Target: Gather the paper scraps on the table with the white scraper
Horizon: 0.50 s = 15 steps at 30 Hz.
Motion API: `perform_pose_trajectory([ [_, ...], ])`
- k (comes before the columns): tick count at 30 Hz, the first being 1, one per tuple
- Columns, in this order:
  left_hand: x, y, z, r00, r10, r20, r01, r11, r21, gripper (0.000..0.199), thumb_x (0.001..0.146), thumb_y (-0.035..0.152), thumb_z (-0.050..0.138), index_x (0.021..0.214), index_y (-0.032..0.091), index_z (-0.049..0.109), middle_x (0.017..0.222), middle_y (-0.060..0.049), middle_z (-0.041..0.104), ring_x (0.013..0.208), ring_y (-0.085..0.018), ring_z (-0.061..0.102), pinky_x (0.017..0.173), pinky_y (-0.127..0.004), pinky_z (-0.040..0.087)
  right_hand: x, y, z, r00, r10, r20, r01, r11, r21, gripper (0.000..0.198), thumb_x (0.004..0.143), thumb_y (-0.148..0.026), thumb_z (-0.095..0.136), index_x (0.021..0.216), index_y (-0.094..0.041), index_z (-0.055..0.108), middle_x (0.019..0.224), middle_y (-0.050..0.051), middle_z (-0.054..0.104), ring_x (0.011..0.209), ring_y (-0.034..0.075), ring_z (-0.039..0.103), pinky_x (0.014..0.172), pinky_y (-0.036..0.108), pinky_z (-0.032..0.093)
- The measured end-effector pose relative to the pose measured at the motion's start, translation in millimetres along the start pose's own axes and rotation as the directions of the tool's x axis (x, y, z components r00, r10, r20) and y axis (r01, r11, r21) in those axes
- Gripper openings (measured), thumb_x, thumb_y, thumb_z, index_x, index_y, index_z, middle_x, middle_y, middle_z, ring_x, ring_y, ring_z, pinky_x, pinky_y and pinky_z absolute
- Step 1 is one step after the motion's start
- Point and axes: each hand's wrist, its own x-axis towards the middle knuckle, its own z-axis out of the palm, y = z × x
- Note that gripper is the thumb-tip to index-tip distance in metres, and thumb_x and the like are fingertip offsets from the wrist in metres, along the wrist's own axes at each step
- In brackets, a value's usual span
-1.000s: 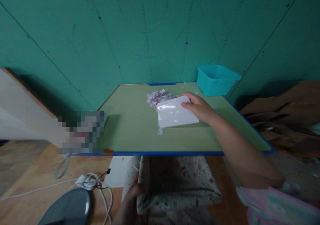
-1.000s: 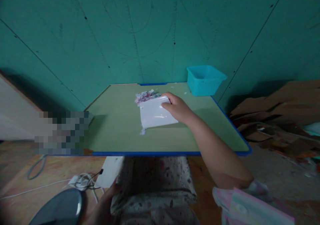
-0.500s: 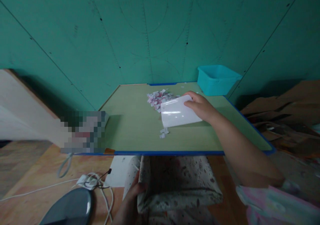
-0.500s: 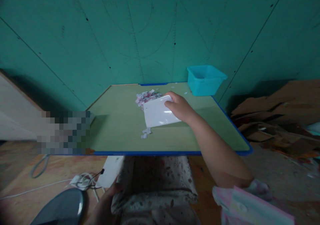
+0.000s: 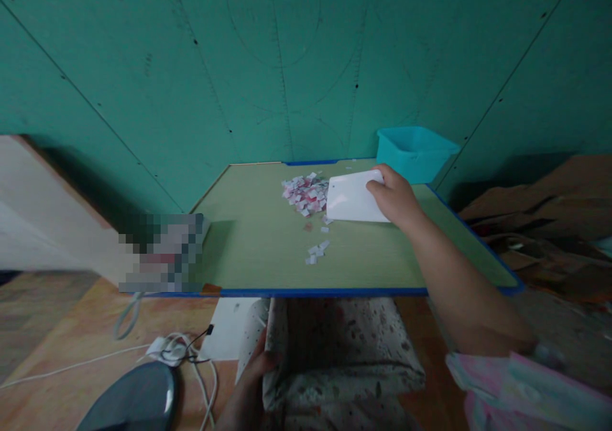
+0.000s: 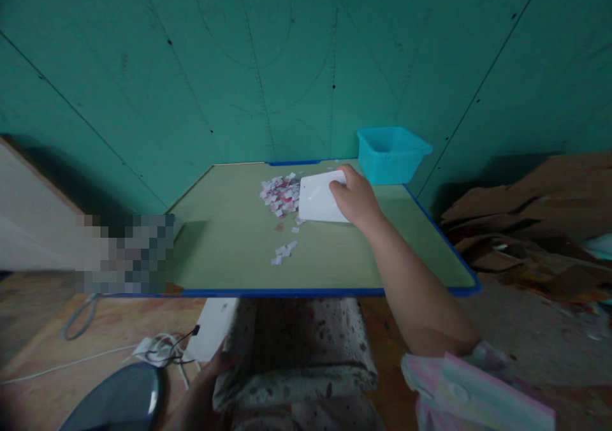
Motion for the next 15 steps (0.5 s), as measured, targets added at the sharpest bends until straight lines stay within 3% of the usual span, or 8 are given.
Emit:
perform_pose_trajectory([
  [3, 2.4, -2.7, -7.6, 0.999, 0.022, -0.038, -0.018, 0.993, 0.113, 0.062, 0.072, 0.011, 0.055, 0.125, 0.040, 0.038, 0.098, -0.001, 0.068, 0.071, -0.022, 0.066, 0.061, -0.034, 0.052, 0.1, -0.4, -0.3, 0.999, 0.014, 0.038, -0.013, 1.000, -0.023, 0.028, 0.068, -0.027, 0.042, 0.090, -0.017, 0.054, 0.080, 0.007, 0.058, 0.075, 0.022, 0.052, 0.065, 0.032, 0.037],
  [11, 0.9, -6.6, -3.0, 0.996, 0.075, -0.047, -0.068, 0.989, 0.134, 0.058, 0.074, 0.013, 0.052, 0.125, 0.038, 0.039, 0.101, -0.002, 0.067, 0.074, -0.024, 0.066, 0.065, -0.037, 0.051, 0.3, -3.2, -4.8, 1.000, 0.025, 0.001, -0.025, 1.000, 0.004, 0.024, 0.068, -0.027, 0.042, 0.087, -0.018, 0.054, 0.084, 0.007, 0.059, 0.079, 0.022, 0.052, 0.068, 0.032, 0.038],
  [15, 2.9, -5.8, -7.9, 0.999, 0.040, 0.003, -0.040, 0.991, 0.126, 0.063, 0.072, 0.011, 0.053, 0.126, 0.038, 0.037, 0.104, -0.003, 0.066, 0.078, -0.025, 0.065, 0.066, -0.038, 0.051, 0.1, -1.1, -1.5, 1.000, 0.015, 0.016, -0.015, 1.000, -0.024, 0.026, 0.068, -0.026, 0.041, 0.089, -0.017, 0.054, 0.081, 0.007, 0.059, 0.075, 0.021, 0.053, 0.065, 0.032, 0.038],
])
